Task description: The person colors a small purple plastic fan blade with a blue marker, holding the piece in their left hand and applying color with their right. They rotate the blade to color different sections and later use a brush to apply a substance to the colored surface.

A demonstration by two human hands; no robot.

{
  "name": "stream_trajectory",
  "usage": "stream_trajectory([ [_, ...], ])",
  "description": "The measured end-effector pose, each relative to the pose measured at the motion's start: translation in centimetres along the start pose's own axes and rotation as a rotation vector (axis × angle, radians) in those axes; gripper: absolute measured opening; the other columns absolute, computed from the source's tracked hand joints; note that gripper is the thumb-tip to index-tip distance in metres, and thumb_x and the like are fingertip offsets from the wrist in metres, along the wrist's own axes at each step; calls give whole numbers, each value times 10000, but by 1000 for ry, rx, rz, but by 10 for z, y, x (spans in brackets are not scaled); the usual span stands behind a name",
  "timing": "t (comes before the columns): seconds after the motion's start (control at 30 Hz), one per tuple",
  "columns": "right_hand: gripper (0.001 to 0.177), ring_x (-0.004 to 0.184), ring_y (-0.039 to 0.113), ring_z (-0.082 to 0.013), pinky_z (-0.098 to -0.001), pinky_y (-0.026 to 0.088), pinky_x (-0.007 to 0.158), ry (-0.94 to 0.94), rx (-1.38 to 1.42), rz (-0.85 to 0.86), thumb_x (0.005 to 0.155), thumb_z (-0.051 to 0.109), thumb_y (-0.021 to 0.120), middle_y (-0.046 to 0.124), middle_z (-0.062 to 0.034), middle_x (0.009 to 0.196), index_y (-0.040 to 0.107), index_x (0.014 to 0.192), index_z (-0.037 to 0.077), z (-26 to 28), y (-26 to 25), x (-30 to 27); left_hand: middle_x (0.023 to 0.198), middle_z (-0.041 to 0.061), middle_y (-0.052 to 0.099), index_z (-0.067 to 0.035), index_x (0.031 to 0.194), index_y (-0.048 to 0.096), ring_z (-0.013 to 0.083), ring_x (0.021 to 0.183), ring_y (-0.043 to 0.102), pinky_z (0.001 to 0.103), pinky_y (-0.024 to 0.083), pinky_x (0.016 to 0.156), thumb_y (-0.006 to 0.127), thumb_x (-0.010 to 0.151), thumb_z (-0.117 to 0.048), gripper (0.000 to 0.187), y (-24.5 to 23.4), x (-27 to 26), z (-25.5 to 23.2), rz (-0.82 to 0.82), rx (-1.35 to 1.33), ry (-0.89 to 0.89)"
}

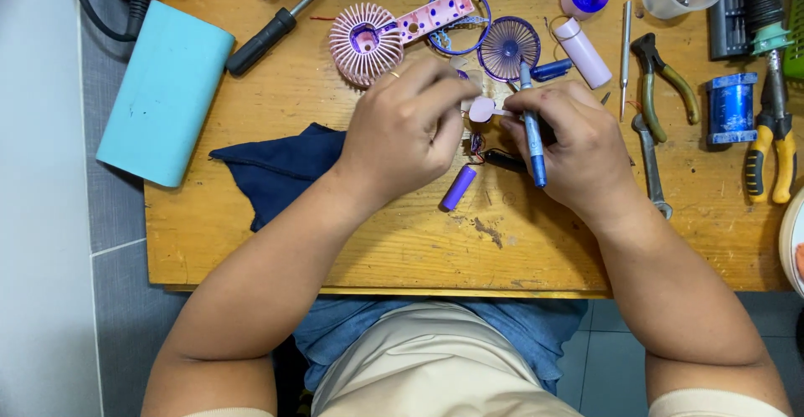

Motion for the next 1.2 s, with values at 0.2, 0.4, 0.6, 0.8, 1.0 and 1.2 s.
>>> stream_trajectory([
  [0.2, 154, 1053, 804, -386, -481, 649, 926, -15, -4, 7, 1084, 9, 900, 844, -113, 1033, 847, 1213, 76, -5, -2, -3, 1440, 197, 604, -106, 1669, 529, 478, 1305, 625, 595, 560, 1042, 812, 1015, -118, 713, -46, 4, 22, -122, 163, -245],
  [0.4, 115, 1067, 798, -357, -452, 651, 944, 32, -61, -89, 1134, 74, 920, 855, -76, 1051, 859, 1230, 92, -12, -15, -2, 1459, 145, 546, -133, 1604, 608, 407, 1290, 559, 537, 479, 979, 799, 949, -147, 683, -27, -1, 21, -52, 307, -221],
  [0.6, 131, 1087, 810, -367, -482, 654, 949, 40, -3, -59, 1089, 131, 890, 853, -111, 1039, 857, 1210, 95, -3, -2, 1, 1051, 60, 654, -157, 1311, 723, 360, 946, 749, 502, 597, 803, 756, 968, -224, 351, 14, -15, 12, 72, 161, -93],
  [0.8, 241, 1157, 799, -387, -496, 638, 1000, 75, 5, -97, 1131, 109, 827, 868, -101, 1191, 835, 1369, 75, -26, -25, 1, 920, 20, 729, -178, 1185, 783, 279, 857, 803, 414, 634, 740, 792, 1027, -316, 211, 9, -14, 18, 116, 110, -131],
  [1.0, 550, 1343, 736, -546, -603, 602, 1144, -191, 21, -48, 1050, -83, 631, 778, -252, 1491, 700, 1591, -15, 33, -5, 1, 1045, 140, 865, -60, 1474, 736, 176, 888, 821, 295, 694, 721, 769, 1091, -215, 414, 59, -32, 11, 299, -841, -616],
  [1.2, 633, 1347, 716, -559, -651, 600, 1121, -113, -11, -70, 1047, -89, 711, 742, -279, 1526, 651, 1666, 26, -4, -23, 7, 907, 149, 847, -19, 1330, 782, 171, 748, 820, 259, 669, 599, 612, 1187, -136, 251, 60, -40, 28, 226, -838, -686],
])
Point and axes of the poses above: each hand's wrist, its own x-axis towards the middle knuckle, its own y-axis out of the palm, z = x × y, the point moved 8 cm from there along x, towards the middle knuckle
